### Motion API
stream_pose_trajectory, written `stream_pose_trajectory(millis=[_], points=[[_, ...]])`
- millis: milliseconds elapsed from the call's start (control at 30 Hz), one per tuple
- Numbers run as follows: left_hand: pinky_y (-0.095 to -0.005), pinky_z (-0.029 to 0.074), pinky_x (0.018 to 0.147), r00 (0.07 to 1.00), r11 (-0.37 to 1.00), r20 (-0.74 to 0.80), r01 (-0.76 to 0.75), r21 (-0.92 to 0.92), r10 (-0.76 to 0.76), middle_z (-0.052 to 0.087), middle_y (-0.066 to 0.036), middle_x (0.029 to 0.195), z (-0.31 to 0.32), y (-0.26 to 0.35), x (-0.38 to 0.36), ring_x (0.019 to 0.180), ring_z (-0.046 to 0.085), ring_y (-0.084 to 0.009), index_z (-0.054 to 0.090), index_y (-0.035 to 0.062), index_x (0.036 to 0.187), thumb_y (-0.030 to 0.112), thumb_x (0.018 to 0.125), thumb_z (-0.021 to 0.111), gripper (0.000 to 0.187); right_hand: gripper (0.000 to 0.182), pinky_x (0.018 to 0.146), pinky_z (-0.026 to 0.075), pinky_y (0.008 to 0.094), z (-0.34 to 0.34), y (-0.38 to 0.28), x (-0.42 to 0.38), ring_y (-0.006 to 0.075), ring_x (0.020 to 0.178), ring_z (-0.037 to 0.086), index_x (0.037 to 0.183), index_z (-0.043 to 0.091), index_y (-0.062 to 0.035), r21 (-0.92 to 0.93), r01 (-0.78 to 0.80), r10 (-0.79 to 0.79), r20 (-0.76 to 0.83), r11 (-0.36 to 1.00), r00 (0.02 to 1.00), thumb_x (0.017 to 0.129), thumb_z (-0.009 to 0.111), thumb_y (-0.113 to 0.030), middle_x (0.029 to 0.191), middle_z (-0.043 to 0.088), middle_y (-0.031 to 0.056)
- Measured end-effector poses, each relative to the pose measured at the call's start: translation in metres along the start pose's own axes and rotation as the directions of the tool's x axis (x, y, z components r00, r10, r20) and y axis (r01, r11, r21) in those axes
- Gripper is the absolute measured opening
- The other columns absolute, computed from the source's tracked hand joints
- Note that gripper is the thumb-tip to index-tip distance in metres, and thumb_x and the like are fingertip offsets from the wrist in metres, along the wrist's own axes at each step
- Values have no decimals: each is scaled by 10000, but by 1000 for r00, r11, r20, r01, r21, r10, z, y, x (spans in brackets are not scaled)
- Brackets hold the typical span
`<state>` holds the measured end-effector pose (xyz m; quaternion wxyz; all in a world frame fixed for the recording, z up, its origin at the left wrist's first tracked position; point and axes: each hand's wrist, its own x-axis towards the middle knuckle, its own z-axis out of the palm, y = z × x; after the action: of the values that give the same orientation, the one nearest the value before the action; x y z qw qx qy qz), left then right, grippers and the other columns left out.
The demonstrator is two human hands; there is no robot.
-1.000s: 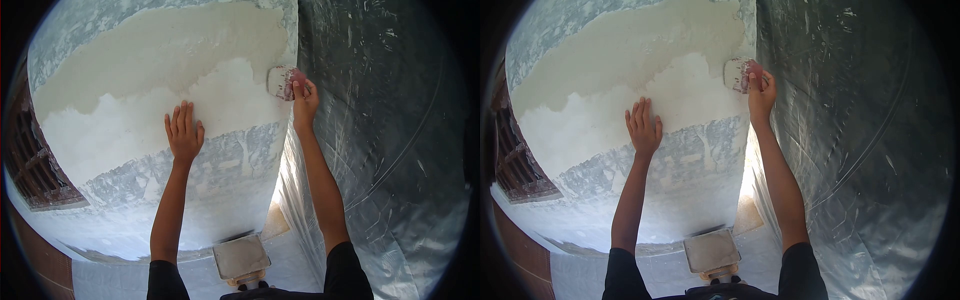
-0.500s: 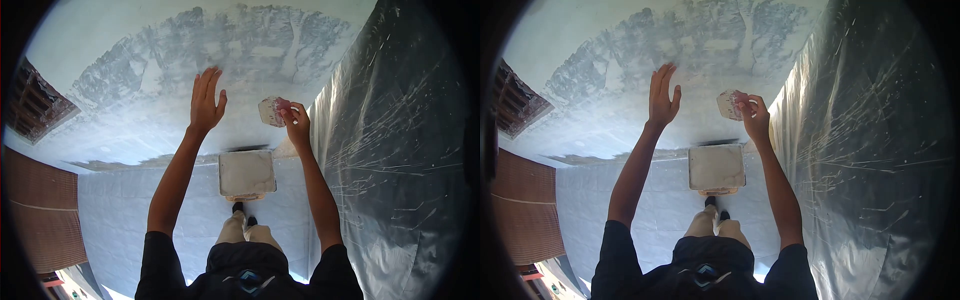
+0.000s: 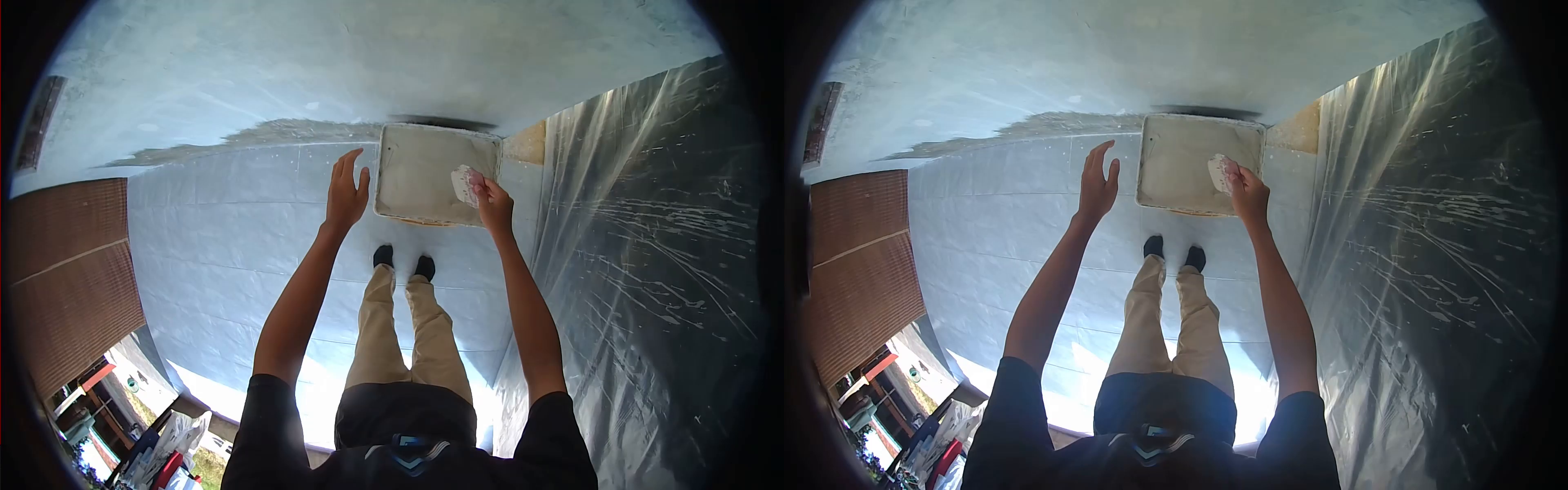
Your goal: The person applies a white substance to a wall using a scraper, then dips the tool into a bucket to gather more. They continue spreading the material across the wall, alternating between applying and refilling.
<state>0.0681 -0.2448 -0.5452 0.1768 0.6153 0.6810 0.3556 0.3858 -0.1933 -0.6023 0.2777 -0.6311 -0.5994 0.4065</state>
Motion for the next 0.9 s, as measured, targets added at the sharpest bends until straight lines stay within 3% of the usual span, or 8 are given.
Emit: stream_pose_trajectory(millis=[100, 267, 400, 467, 567, 667, 900], points=[[-446, 417, 1059, 993, 993, 48, 107, -52, -104, 561, -212, 1317, 33, -37, -37, 1253, 520, -381, 512, -1, 1337, 116, 974, 553, 383, 274, 822, 543, 304, 11, 31, -2, 194, 921, 728, 1156, 695, -12, -82, -7, 8, 20, 997, 1000, 949, 657, -187, 978, 748, 137], [-446, 413, 1055, 972, 966, 104, 223, -128, -211, 548, -225, 1318, 78, -80, -76, 1242, 519, -385, 506, -3, 1344, 124, 973, 560, 395, 262, 774, 528, 440, 22, 69, 0, 348, 808, 667, 1158, 727, -110, -323, 135, -146, -9, 937, 989, 919, 637, -169, 875, 712, 155], [-435, 409, 1055, 946, 934, 123, 316, -168, -299, 519, -242, 1345, 107, -106, -97, 1230, 515, -379, 480, -33, 1357, 153, 985, 565, 425, 249, 777, 507, 430, 23, 79, 2, 321, 827, 667, 1152, 733, -133, -414, 170, -171, 33, 894, 985, 927, 631, -161, 907, 723, 129], [-431, 408, 1055, 937, 919, 126, 346, -189, -326, 510, -247, 1356, 119, -118, -107, 1228, 514, -374, 469, -44, 1367, 170, 991, 565, 443, 244, 780, 473, 433, 27, 83, 3, 289, 864, 661, 1137, 741, -154, -509, 243, -283, -2, 826, 959, 914, 646, -130, 906, 732, 88], [-423, 404, 1059, 910, 876, 145, 414, -248, -389, 509, -241, 1366, 133, -130, -115, 1233, 513, -358, 446, -56, 1390, 217, 1012, 546, 476, 272, 816, 440, 418, 34, 100, 5, 259, 901, 651, 1143, 740, -172, -485, 307, -384, -67, 819, 921, 893, 667, -97, 939, 740, 53], [-416, 403, 1060, 874, 817, 187, 486, -309, -449, 507, -227, 1378, 139, -129, -118, 1244, 511, -341, 429, -53, 1411, 253, 1030, 518, 496, 278, 775, 504, 404, 38, 98, 2, 268, 834, 662, 1143, 750, -204, -620, 315, -448, -66, 718, 891, 898, 681, -92, 876, 734, 41], [-399, 421, 1044, 828, 697, 239, 557, -452, -507, 508, -211, 1387, 143, -126, -117, 1247, 522, -306, 423, -36, 1425, 259, 1042, 501, 490, 314, 794, 452, 415, 31, 114, -15, 234, 899, 648, 1184, 730, -211, -532, 364, -404, 45, 765, 914, 900, 675, -89, 917, 731, 28]])
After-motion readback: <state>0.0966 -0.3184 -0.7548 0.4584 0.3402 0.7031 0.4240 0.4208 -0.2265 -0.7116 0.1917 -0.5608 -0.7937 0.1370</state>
